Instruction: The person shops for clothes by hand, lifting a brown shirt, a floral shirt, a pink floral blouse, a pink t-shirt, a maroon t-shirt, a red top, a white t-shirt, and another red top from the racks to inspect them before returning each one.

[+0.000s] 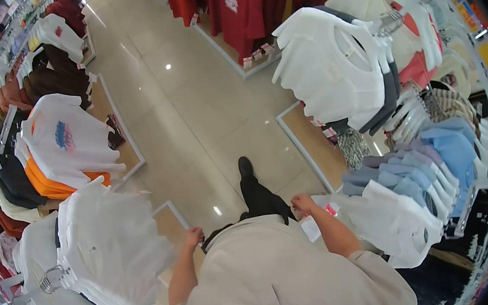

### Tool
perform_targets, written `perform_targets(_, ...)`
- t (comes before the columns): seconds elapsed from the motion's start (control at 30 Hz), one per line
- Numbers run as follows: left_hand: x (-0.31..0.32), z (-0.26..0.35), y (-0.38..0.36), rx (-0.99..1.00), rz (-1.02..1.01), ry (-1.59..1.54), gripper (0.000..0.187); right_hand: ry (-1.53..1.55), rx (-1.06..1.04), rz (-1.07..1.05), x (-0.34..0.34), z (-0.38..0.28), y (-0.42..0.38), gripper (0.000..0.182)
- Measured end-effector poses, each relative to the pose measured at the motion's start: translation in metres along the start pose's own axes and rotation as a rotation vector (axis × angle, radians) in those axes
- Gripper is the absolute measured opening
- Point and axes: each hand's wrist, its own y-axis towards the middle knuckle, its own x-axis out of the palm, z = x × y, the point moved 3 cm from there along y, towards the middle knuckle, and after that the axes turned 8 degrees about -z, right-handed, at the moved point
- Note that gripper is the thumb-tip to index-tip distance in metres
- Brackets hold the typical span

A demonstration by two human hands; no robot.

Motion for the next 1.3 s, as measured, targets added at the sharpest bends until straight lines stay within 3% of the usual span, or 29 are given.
perform_targets(0.13,0.01,0.056,0.005,-0.05,-0.022,0.104,0.022,-0.027,-0.036,-0.017,-0.041,-0.048,0.049,0.026)
perform_targets(0.27,0.017,0.116,0.016,-0.064,0.093,0.097,0.026,0.108,-0.054,-0.005,-0.084,-0.12,0.078,0.025)
perform_targets(0.6,0.014,0.227,0.044,0.202,0.324,-0.005,0.025,-0.093,-0.099,-0.031,-0.16,-0.196,0.176,0.024)
perform_targets(0.73,-0.015,0.216,0.055,0.138,0.387,-0.031,0.022,-0.063,-0.198,-0.067,-0.137,-0.267,0.171,0.028)
perform_targets(0.8,-0.022,0.217,0.053,0.063,0.431,0.042,0.021,-0.074,-0.275,-0.114,-0.124,-0.364,0.127,0.027)
perform_targets(0.93,-0.039,0.195,0.073,-0.06,0.407,-0.006,0.021,0.159,-0.723,-0.284,-0.118,-0.562,-0.021,0.023)
perform_targets(1.0,-0.045,0.214,0.075,-0.126,0.366,-0.061,0.019,0.248,-1.169,-0.225,-0.138,-0.64,-0.117,0.027)
perform_targets(1.1,-0.074,0.233,0.113,-0.084,0.298,-0.081,0.02,0.336,-1.907,-0.577,-0.162,-0.7,-0.18,0.025)
perform_targets(1.13,-0.085,0.246,0.126,-0.062,0.286,-0.047,0.02,0.356,-2.031,-0.682,-0.16,-0.716,-0.189,0.025)
perform_targets(1.2,-0.108,0.28,0.157,-0.015,0.259,0.02,0.022,0.347,-2.215,-0.668,-0.148,-0.751,-0.188,0.035)
perform_targets(1.27,-0.127,0.326,0.176,0.021,0.251,-0.002,0.024,0.224,-2.176,-0.727,-0.142,-0.788,-0.178,0.053)
perform_targets(1.3,-0.136,0.347,0.182,0.036,0.249,-0.017,0.024,0.245,-2.21,-0.663,-0.136,-0.803,-0.173,0.052)
